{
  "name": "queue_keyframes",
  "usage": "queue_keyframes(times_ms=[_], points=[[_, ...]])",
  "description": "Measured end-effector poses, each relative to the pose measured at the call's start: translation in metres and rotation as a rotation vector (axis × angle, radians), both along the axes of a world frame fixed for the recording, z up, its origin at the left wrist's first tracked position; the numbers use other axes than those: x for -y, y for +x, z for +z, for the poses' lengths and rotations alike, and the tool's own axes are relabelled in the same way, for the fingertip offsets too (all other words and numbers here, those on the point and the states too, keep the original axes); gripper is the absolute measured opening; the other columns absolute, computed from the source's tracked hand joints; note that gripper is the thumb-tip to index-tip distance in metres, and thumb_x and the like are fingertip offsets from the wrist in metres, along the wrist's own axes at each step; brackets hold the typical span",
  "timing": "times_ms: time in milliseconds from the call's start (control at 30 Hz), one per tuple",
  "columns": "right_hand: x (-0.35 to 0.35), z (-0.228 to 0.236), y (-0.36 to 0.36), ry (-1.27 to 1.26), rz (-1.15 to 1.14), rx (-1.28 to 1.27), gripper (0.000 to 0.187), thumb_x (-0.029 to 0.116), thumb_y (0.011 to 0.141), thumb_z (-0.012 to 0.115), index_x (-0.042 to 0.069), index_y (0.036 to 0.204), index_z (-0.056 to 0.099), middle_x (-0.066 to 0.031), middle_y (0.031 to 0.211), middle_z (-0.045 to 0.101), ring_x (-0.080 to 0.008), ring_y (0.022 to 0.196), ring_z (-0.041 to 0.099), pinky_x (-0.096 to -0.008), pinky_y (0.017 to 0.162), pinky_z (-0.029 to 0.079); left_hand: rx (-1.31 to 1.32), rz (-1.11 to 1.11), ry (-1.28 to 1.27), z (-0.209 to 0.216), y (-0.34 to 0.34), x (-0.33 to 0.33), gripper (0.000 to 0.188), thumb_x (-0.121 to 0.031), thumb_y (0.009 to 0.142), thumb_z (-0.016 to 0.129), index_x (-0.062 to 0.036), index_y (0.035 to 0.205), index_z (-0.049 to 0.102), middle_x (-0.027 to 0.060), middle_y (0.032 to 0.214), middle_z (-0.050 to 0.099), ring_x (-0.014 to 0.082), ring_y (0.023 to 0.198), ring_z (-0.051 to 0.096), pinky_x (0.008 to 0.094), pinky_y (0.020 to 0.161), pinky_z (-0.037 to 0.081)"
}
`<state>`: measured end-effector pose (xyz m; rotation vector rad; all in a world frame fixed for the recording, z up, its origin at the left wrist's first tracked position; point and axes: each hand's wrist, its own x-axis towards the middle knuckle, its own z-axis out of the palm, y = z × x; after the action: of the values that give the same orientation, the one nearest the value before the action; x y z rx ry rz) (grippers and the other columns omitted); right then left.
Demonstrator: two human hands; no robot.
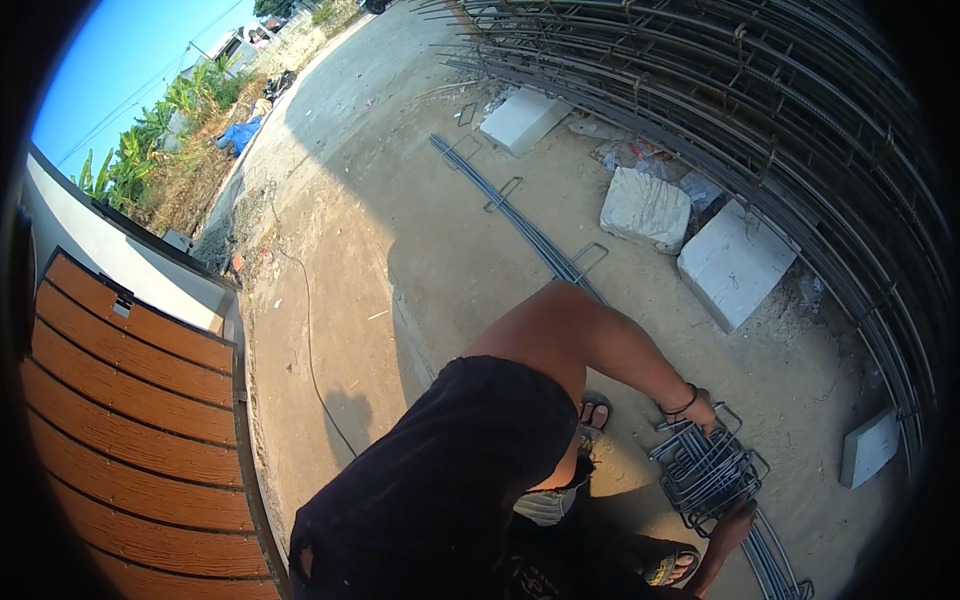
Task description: The person is assembling steel reinforcement cages by sliding rectangular wire stirrups onto parallel rebar rods and spacing them out along the length of the rods.
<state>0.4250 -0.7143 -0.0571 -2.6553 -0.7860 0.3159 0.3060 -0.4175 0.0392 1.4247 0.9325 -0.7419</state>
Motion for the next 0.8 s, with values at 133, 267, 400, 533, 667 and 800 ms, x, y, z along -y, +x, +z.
queue_keyframes(times_ms=[133, 267, 400, 533, 667, 800], points=[[-0.003, 0.005, -0.004, 0.002, 0.011, 0.062, 0.035, 0.03, 0.096, 0.042, -0.004, 0.088, 0.049, -0.0282, 0.083, 0.055, -0.0469, 0.079, 0.053, -0.0509, 0.064, 0.039, -0.006, -0.006, -0.002, -0.002, 0.0, 0.001, 0.023, -0.025, 0.074, 0.065, -0.0042, 0.083, 0.062, 0.009, 0.072, 0.063, 0.0191, 0.059, 0.062, 0.0308, 0.05, 0.047], [-0.008, 0.018, -0.009, 0.027, 0.046, 0.05, 0.031, 0.024, 0.095, 0.044, -0.005, 0.085, 0.048, -0.0284, 0.081, 0.054, -0.047, 0.077, 0.053, -0.0508, 0.062, 0.039, -0.008, -0.039, -0.008, -0.006, 0.003, -0.001, 0.023, -0.025, 0.074, 0.065, -0.004, 0.083, 0.062, 0.009, 0.071, 0.063, 0.0191, 0.059, 0.062, 0.0308, 0.05, 0.047], [-0.012, 0.029, -0.011, 0.076, 0.013, 0.066, 0.027, 0.021, 0.092, 0.047, -0.005, 0.085, 0.05, -0.0283, 0.078, 0.055, -0.0469, 0.074, 0.054, -0.0504, 0.063, 0.041, -0.016, -0.085, -0.013, -0.007, 0.008, -0.004, 0.022, -0.025, 0.074, 0.066, -0.0039, 0.082, 0.062, 0.0089, 0.071, 0.063, 0.0191, 0.059, 0.062, 0.0308, 0.05, 0.047], [-0.013, 0.036, -0.014, 0.077, -0.03, 0.058, 0.026, 0.021, 0.092, 0.047, -0.004, 0.085, 0.051, -0.0279, 0.08, 0.056, -0.0462, 0.075, 0.055, -0.0501, 0.063, 0.042, -0.017, -0.111, -0.006, -0.002, 0.015, -0.003, 0.021, -0.023, 0.074, 0.065, -0.0034, 0.081, 0.061, 0.0087, 0.071, 0.063, 0.0187, 0.059, 0.062, 0.0301, 0.049, 0.046], [-0.015, 0.037, -0.014, 0.13, -0.054, 0.108, 0.026, 0.021, 0.091, 0.05, -0.004, 0.081, 0.051, -0.0276, 0.074, 0.056, -0.0459, 0.07, 0.056, -0.0506, 0.058, 0.042, -0.033, -0.143, -0.029, -0.002, 0.02, 0.001, 0.019, -0.021, 0.075, 0.064, -0.0039, 0.082, 0.06, 0.0078, 0.07, 0.063, 0.0167, 0.058, 0.061, 0.0271, 0.048, 0.045], [-0.014, 0.038, -0.013, 0.134, -0.073, 0.101, 0.026, 0.021, 0.091, 0.05, -0.002, 0.079, 0.052, -0.0267, 0.073, 0.057, -0.0461, 0.066, 0.056, -0.0509, 0.055, 0.042, 0.001, -0.126, -0.077, -0.01, 0.021, 0.004, 0.019, -0.022, 0.077, 0.064, -0.0048, 0.085, 0.06, 0.0067, 0.071, 0.063, 0.0152, 0.058, 0.061, 0.0262, 0.048, 0.044]])
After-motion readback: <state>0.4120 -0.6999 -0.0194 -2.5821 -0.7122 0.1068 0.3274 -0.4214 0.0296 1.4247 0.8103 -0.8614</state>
